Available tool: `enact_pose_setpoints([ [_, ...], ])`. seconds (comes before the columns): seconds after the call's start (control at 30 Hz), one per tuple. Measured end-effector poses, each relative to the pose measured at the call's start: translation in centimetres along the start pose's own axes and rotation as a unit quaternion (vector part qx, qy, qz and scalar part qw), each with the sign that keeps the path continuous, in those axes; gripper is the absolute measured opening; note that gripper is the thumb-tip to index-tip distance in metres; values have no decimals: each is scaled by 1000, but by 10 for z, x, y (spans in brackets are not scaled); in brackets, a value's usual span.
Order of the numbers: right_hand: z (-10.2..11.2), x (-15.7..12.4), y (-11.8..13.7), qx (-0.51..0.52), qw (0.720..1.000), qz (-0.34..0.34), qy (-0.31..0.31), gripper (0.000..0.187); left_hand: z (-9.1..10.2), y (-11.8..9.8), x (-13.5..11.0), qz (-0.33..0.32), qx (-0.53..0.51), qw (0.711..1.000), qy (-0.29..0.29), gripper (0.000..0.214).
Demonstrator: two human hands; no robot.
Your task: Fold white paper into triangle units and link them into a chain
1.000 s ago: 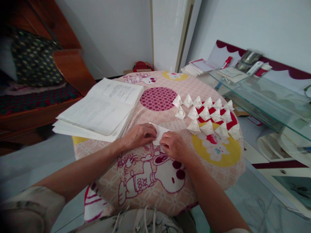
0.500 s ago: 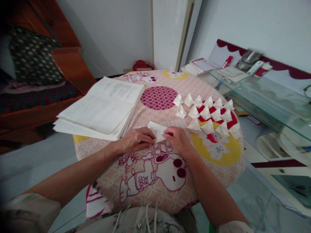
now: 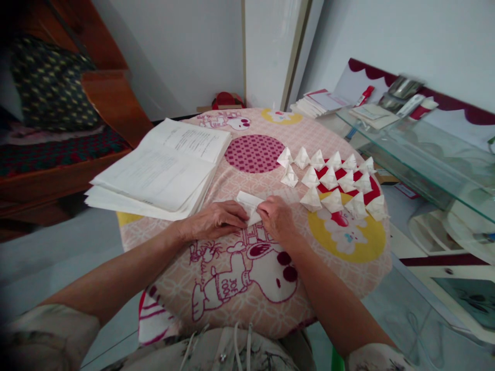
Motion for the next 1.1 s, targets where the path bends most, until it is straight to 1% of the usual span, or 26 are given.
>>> enact_pose_setpoints([
  [0.13,-3,-1,0,-17,1000,4,-12,25,2,2,0,-2,-19,1000,-3,18],
  [0.3,-4,-1,0,-11,1000,9,-13,25,2,4,0,-3,-41,999,-6,17],
  [0.43,-5,-1,0,-11,1000,12,-14,23,2,3,0,3,-49,999,-8,17],
  [0.53,-5,-1,0,-13,1000,10,-14,23,2,-1,1,6,-32,999,-2,19],
  [0.73,-5,1,-1,5,1000,-8,-8,18,1,-6,2,1,31,999,38,28],
  [0.9,-1,3,-4,15,999,-39,-17,15,0,-7,2,6,50,998,39,28],
  [1.1,-2,4,-6,-6,999,-49,-13,16,-1,-5,2,6,42,998,35,28],
])
Point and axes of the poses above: each hand's wrist, its own x-axis towards the middle knuckle, its own z-axis out of the back of the hand, y = z × x, the point moved 2 cm from there along x, towards the middle knuckle, and after that the axes turned 8 degrees about -x, right-handed, at the moved point
